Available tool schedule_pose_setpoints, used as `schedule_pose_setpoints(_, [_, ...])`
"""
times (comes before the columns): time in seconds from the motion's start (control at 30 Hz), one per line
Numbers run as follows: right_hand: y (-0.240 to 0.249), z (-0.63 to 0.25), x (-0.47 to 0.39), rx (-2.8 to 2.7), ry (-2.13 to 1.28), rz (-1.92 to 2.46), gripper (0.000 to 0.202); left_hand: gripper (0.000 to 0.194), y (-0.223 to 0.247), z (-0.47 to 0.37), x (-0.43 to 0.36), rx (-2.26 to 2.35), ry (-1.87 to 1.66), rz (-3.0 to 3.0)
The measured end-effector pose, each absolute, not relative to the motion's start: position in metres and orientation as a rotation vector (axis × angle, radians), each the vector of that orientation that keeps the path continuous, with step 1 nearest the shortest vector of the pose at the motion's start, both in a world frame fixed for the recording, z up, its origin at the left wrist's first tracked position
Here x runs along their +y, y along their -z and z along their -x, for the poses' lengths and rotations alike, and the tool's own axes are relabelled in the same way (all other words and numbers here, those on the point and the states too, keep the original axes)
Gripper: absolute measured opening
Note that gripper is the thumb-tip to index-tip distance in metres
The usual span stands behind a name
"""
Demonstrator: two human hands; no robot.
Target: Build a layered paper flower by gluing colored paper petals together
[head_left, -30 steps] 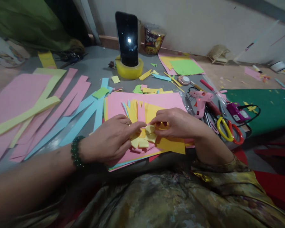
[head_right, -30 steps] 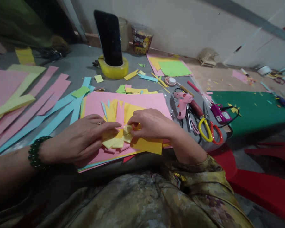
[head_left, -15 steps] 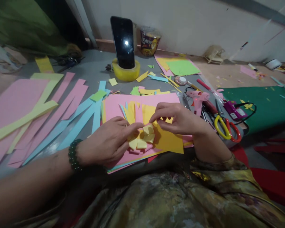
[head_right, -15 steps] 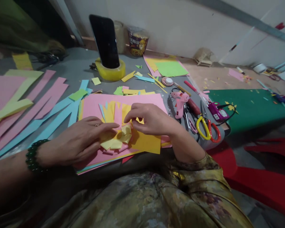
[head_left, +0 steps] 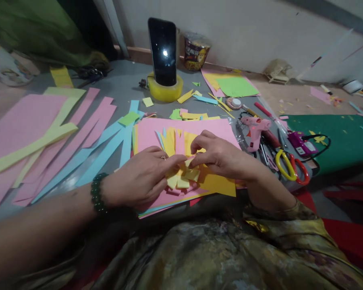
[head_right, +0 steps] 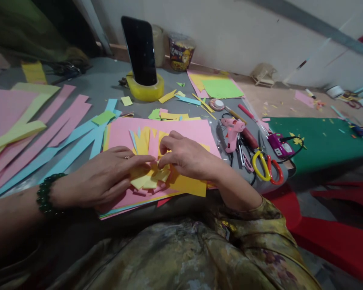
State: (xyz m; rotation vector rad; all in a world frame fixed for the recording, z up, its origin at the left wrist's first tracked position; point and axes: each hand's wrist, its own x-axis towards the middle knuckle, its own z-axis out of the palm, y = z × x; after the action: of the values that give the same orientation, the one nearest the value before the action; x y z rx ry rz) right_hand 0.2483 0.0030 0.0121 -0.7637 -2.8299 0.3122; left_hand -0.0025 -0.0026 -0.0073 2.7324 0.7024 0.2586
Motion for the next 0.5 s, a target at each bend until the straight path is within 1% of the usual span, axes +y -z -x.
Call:
schedule_pose_setpoints(0.13, [-0.009, -0.246, 0.004, -2.852, -0.281, 0.739, 0.032, 0.042, 0.006, 0.002, -0.003, 0.701, -0.257, -2.729])
schedule_pose_setpoints(0.27, [-0.011, -0.247, 0.002, -2.776, -0.295, 0.793, 0.035, 0.041, 0.006, 0.002, -0.003, 0.720, -0.254, -2.726])
schedule_pose_setpoints(0.37, [-0.017, -0.249, -0.002, -2.698, -0.415, 0.899, 0.025, 0.038, 0.007, 0.002, -0.004, 0.739, -0.274, -2.723])
schedule_pose_setpoints(0.43, [-0.020, -0.250, -0.005, -2.701, -0.518, 0.967, 0.016, 0.033, 0.009, 0.002, -0.003, 0.742, -0.283, -2.715])
schedule_pose_setpoints(0.5, [-0.020, -0.251, -0.006, -2.705, -0.564, 1.024, 0.013, 0.028, 0.010, 0.002, -0.003, 0.742, -0.266, -2.707])
